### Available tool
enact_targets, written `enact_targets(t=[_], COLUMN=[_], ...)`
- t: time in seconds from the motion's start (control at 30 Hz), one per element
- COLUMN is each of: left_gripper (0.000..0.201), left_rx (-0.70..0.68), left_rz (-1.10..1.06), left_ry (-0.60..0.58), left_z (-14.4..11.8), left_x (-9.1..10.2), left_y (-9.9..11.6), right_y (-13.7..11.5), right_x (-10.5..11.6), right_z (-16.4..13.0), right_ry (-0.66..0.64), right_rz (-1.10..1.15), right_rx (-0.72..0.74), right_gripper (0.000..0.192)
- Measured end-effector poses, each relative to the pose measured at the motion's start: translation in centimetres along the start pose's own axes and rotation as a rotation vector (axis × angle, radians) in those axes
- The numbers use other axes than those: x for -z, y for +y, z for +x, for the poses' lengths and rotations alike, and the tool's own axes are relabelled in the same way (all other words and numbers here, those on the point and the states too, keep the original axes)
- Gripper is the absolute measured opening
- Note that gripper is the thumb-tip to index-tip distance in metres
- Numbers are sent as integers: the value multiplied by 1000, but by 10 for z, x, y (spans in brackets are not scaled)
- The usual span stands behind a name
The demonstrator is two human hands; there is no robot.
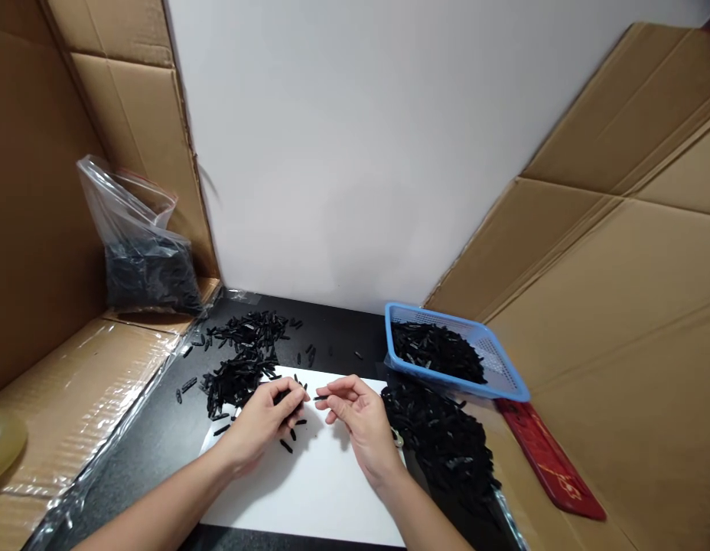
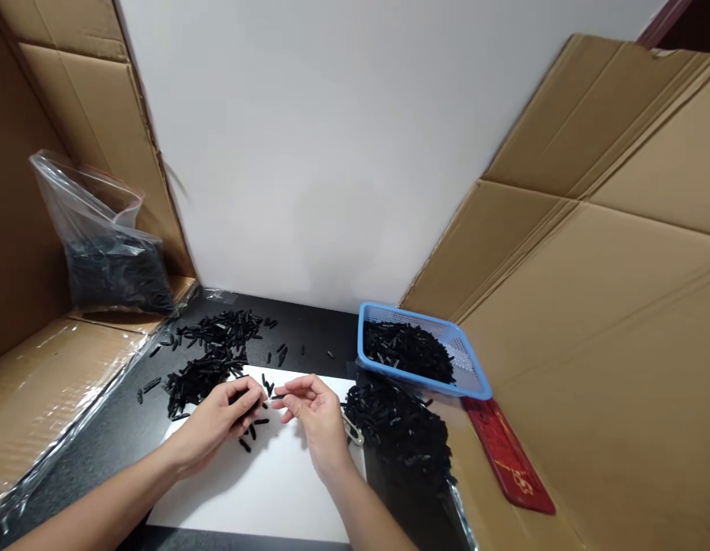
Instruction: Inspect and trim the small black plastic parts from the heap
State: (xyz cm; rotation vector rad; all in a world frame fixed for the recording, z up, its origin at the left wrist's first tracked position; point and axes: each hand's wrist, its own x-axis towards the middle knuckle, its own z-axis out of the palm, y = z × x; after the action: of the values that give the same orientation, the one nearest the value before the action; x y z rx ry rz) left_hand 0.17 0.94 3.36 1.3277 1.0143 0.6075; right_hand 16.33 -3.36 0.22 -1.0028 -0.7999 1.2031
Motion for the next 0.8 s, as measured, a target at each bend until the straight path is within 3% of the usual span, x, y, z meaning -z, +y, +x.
enact_targets(t=[0.07,0.13,0.27,0.37,0.53,0.63,0.8], left_gripper=[40,39,35,34,33,35,33], left_rx=[141,174,190,232,271,258,252], left_rz=[-239,-340,-397,-411,-430,-423,-394], left_ry=[-56,-87,-88,-68,-48,-52,-85], left_z=[-4,-7,-9,-9,-9,-9,-9], left_x=[-4,-7,-9,-8,-6,-5,-6], left_y=[1,2,2,1,-2,-3,-5], right_y=[1,2,1,-3,-14,-17,-10], right_x=[-3,-5,-1,13,28,22,4], right_z=[-3,-5,-6,-4,0,-2,-10], right_ry=[20,32,21,35,-128,-162,-114], right_rz=[-55,-121,-301,-562,-919,-918,-675], right_rx=[23,45,114,227,437,445,270], right_gripper=[15,14,16,25,47,29,11])
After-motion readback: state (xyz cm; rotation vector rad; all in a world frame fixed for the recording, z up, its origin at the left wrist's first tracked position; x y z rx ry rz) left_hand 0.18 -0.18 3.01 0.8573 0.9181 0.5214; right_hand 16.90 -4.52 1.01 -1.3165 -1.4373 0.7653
